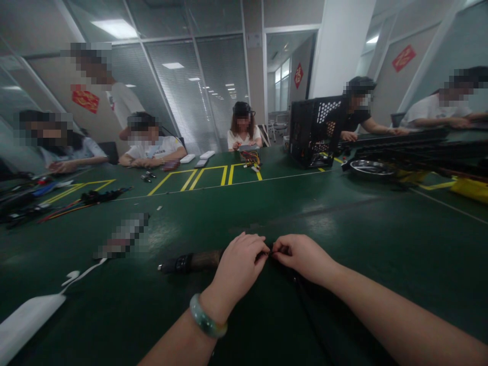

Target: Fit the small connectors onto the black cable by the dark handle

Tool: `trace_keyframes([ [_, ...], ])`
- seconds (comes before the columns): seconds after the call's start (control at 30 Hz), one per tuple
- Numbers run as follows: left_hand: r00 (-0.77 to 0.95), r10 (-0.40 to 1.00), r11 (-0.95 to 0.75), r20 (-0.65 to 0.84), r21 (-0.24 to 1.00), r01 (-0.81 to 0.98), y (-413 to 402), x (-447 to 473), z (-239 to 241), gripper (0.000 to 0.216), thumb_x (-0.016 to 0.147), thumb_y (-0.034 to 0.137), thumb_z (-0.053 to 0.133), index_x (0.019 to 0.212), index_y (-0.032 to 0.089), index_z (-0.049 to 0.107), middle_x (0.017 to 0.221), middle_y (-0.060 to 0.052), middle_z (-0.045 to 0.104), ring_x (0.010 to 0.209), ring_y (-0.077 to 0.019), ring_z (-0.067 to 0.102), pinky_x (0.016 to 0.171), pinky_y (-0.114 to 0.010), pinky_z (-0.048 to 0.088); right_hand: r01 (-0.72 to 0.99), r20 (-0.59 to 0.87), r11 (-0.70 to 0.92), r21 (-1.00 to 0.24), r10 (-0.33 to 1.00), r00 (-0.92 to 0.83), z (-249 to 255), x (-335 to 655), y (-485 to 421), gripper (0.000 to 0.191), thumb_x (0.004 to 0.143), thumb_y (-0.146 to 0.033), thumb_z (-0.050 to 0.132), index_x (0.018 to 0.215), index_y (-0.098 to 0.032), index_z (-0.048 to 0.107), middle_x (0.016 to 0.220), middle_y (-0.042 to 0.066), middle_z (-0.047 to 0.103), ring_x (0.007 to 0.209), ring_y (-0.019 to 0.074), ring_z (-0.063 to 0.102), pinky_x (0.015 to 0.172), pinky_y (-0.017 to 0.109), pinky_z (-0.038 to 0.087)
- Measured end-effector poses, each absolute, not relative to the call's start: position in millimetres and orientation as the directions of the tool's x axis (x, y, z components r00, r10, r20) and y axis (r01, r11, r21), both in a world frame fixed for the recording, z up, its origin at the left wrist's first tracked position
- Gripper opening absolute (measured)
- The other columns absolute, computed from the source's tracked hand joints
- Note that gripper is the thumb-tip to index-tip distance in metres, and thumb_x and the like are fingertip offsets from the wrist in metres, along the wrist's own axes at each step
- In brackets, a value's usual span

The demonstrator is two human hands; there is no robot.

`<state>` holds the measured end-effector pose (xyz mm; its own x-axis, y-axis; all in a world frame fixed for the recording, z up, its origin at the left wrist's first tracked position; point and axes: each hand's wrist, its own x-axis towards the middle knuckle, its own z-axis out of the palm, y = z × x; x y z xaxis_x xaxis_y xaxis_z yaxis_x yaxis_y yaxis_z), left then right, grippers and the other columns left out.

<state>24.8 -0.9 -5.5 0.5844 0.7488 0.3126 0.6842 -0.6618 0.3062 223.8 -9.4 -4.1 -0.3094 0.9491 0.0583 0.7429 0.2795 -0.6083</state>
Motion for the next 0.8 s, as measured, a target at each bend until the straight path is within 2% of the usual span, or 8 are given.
trace_keyframes([
  [0.1, 0.586, 0.748, -0.663, 0.311, 0.301, 0.686, -1, 26, -3, 0.013, 0.086, 0.018, 0.059, 0.095, 0.025, 0.064, 0.105, 0.002, 0.066, 0.101, -0.0177, 0.058, 0.110, -0.045, 0.026, 0.730, 0.053, 0.273, -0.627, 0.949, -0.310, -5, 224, -9, 0.015, 0.083, -0.028, 0.058, 0.088, -0.024, 0.072, 0.079, 0.000, 0.070, 0.070, 0.0150, 0.062, 0.060, 0.022, 0.042],
  [0.2, 0.585, 0.756, -0.654, 0.295, 0.307, 0.691, -3, 27, -1, 0.012, 0.086, 0.018, 0.058, 0.094, 0.024, 0.063, 0.098, 0.002, 0.066, 0.093, -0.0173, 0.059, 0.104, -0.043, 0.033, 0.707, 0.036, 0.254, -0.660, 0.951, -0.308, -7, 224, -9, 0.016, 0.084, -0.029, 0.057, 0.088, -0.024, 0.072, 0.080, -0.001, 0.071, 0.070, 0.0148, 0.063, 0.060, 0.022, 0.042],
  [0.33, 0.573, 0.772, -0.636, 0.275, 0.316, 0.704, -3, 27, -1, 0.009, 0.087, 0.020, 0.057, 0.094, 0.022, 0.063, 0.096, -0.001, 0.065, 0.091, -0.0190, 0.058, 0.089, -0.037, 0.043, 0.675, 0.002, 0.215, -0.705, 0.953, -0.302, -6, 225, -9, 0.016, 0.084, -0.029, 0.057, 0.090, -0.023, 0.071, 0.081, -0.001, 0.072, 0.071, 0.0145, 0.064, 0.061, 0.022, 0.043],
  [0.47, 0.569, 0.775, -0.632, 0.276, 0.316, 0.707, -4, 28, 0, 0.007, 0.086, 0.020, 0.057, 0.092, 0.023, 0.062, 0.094, 0.000, 0.064, 0.090, -0.0183, 0.058, 0.091, -0.037, 0.041, 0.654, -0.039, 0.175, -0.736, 0.953, -0.299, -5, 225, -10, 0.018, 0.085, -0.031, 0.057, 0.091, -0.022, 0.071, 0.083, 0.000, 0.073, 0.074, 0.0151, 0.066, 0.063, 0.022, 0.045],
  [0.63, 0.566, 0.789, -0.615, 0.241, 0.331, 0.716, -6, 28, 5, 0.006, 0.086, 0.021, 0.057, 0.091, 0.023, 0.061, 0.094, 0.000, 0.064, 0.089, -0.0187, 0.058, 0.080, -0.034, 0.045, 0.671, -0.046, 0.181, -0.719, 0.951, -0.306, -5, 224, -11, 0.019, 0.085, -0.034, 0.058, 0.093, -0.023, 0.072, 0.084, 0.001, 0.073, 0.073, 0.0159, 0.066, 0.063, 0.023, 0.045],
  [0.8, 0.555, 0.799, -0.601, 0.232, 0.330, 0.728, -6, 27, 5, 0.008, 0.087, 0.022, 0.056, 0.092, 0.022, 0.062, 0.096, -0.001, 0.064, 0.090, -0.0182, 0.058, 0.080, -0.033, 0.046, 0.673, -0.031, 0.196, -0.714, 0.950, -0.310, -5, 224, -12, 0.021, 0.085, -0.035, 0.058, 0.096, -0.024, 0.072, 0.088, 0.001, 0.073, 0.076, 0.0168, 0.066, 0.064, 0.023, 0.046],
])
